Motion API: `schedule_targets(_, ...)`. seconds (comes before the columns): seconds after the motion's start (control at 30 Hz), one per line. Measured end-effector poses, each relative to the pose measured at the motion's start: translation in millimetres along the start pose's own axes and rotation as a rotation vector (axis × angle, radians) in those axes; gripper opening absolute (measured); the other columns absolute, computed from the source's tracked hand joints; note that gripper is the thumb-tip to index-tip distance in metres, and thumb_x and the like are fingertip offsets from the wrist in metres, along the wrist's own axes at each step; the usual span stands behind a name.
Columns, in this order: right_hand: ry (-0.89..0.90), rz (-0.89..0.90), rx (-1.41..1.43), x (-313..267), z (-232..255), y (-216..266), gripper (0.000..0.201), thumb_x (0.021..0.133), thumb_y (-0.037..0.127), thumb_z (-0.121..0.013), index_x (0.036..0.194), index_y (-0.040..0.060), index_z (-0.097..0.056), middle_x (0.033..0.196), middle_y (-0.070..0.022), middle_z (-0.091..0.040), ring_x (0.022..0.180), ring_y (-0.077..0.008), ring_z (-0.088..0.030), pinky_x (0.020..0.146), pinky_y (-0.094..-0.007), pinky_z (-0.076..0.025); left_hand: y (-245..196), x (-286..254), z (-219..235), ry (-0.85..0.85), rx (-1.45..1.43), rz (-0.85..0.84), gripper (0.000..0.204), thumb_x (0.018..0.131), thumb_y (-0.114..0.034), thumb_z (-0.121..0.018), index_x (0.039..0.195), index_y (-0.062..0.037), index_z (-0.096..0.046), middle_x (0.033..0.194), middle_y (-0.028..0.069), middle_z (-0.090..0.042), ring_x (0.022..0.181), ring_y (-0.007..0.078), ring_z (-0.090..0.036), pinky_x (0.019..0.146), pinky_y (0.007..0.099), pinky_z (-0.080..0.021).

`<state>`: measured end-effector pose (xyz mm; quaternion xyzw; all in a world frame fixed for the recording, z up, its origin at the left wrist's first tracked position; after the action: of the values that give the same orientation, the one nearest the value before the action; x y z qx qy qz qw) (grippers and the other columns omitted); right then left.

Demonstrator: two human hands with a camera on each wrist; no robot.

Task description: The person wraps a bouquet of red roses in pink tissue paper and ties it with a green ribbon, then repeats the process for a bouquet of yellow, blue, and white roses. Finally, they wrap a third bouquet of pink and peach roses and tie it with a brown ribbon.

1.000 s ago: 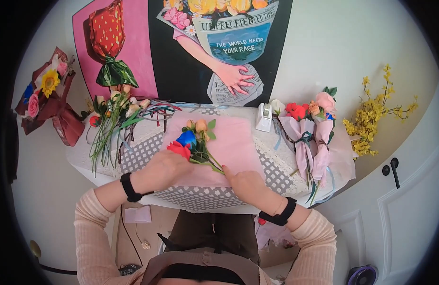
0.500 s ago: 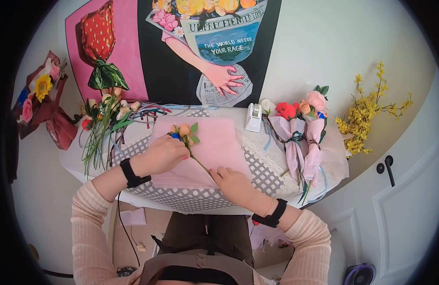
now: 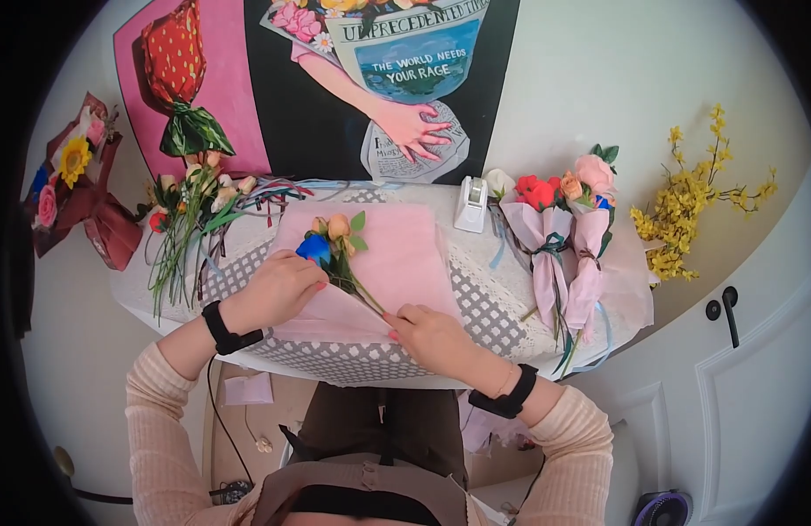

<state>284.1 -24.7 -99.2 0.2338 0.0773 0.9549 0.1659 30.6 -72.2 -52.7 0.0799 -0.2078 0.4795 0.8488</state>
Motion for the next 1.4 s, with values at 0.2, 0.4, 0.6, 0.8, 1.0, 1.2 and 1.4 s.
schedule_targets(0.2, 0.030, -0.063, 0.189, 4.9, 6.2, -11.9, 0.018, 0.079, 0.011, -0.055, 0.093, 0.0030, -0.062, 0.081, -0.0103, -0.059, 0.075, -0.0274, -0.058, 0.064, -0.0347, -0.047, -15.0, 3.8, 2.3, -0.137, 0.198, 0.007, 0.005, 0.072, -0.007, -0.058, 0.077, -0.0094, -0.057, 0.071, 0.0044, -0.053, 0.074, 0.0213, -0.055, 0.085, 0.0371, -0.037)
schedule_targets(0.4, 0.019, -0.180, 0.091, 4.5, 14.0, 3.5, 0.009, 0.079, 0.012, -0.056, 0.082, 0.0043, -0.056, 0.075, -0.0111, -0.059, 0.067, -0.0292, -0.058, 0.059, -0.0366, -0.046, -17.1, 7.1, -0.2, -0.168, 0.181, 0.182, 0.012, 0.070, -0.004, -0.058, 0.080, -0.0100, -0.056, 0.074, 0.0040, -0.052, 0.080, 0.0207, -0.054, 0.090, 0.0408, -0.034)
schedule_targets(0.6, 0.024, -0.180, 0.189, 3.3, 9.4, -11.2, 0.011, 0.079, 0.016, -0.057, 0.080, 0.0048, -0.055, 0.070, -0.0126, -0.058, 0.066, -0.0302, -0.058, 0.058, -0.0384, -0.045, -50.4, 13.7, -5.1, -0.314, 0.151, 0.156, 0.026, 0.071, -0.007, -0.058, 0.097, -0.0078, -0.053, 0.096, 0.0067, -0.053, 0.096, 0.0241, -0.051, 0.093, 0.0455, -0.031)
schedule_targets(0.8, 0.223, -0.276, 0.461, 12.6, 10.1, -32.3, 0.015, 0.078, 0.017, -0.059, 0.081, 0.0023, -0.058, 0.073, -0.0142, -0.060, 0.065, -0.0299, -0.058, 0.059, -0.0351, -0.045, -106.6, 2.0, -44.9, 0.035, -0.022, 0.055, 0.056, 0.074, -0.024, -0.062, 0.121, -0.0006, -0.043, 0.121, 0.0130, -0.046, 0.115, 0.0258, -0.042, 0.097, 0.0469, -0.028)
schedule_targets(1.0, 0.276, -0.266, 0.466, 15.0, 12.0, -31.4, 0.018, 0.076, 0.018, -0.064, 0.080, 0.0024, -0.055, 0.073, -0.0125, -0.056, 0.065, -0.0254, -0.056, 0.061, -0.0333, -0.044, -99.8, -0.9, -51.7, 0.106, -0.070, 0.134, 0.064, 0.077, -0.032, -0.060, 0.125, 0.0028, -0.037, 0.130, 0.0160, -0.039, 0.122, 0.0279, -0.036, 0.099, 0.0465, -0.027)
schedule_targets(1.2, 0.148, -0.184, 0.374, 0.7, 13.3, -23.1, 0.017, 0.073, 0.009, -0.065, 0.080, 0.0023, -0.051, 0.079, -0.0081, -0.049, 0.062, -0.0194, -0.052, 0.056, -0.0306, -0.043, -91.2, 0.1, -57.2, 0.069, -0.102, 0.167, 0.058, 0.078, -0.035, -0.058, 0.121, 0.0010, -0.044, 0.126, 0.0135, -0.044, 0.120, 0.0244, -0.039, 0.098, 0.0429, -0.028)
schedule_targets(1.4, 0.143, -0.175, 0.347, 1.8, 13.5, -23.6, 0.013, 0.075, 0.006, -0.062, 0.079, 0.0020, -0.051, 0.080, -0.0091, -0.050, 0.063, -0.0212, -0.051, 0.056, -0.0300, -0.043, -76.5, 4.6, -56.9, -0.027, -0.185, 0.118, 0.038, 0.077, -0.013, -0.057, 0.112, -0.0005, -0.051, 0.116, 0.0122, -0.053, 0.109, 0.0254, -0.049, 0.090, 0.0409, -0.035)
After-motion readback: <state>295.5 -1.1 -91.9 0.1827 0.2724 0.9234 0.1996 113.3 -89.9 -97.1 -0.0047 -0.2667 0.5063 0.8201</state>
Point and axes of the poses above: each hand's wrist, its own x-axis towards the middle knuckle, its own z-axis out of the back of the hand, y = z × x, the point moved 1 cm from there along x, towards the middle knuckle
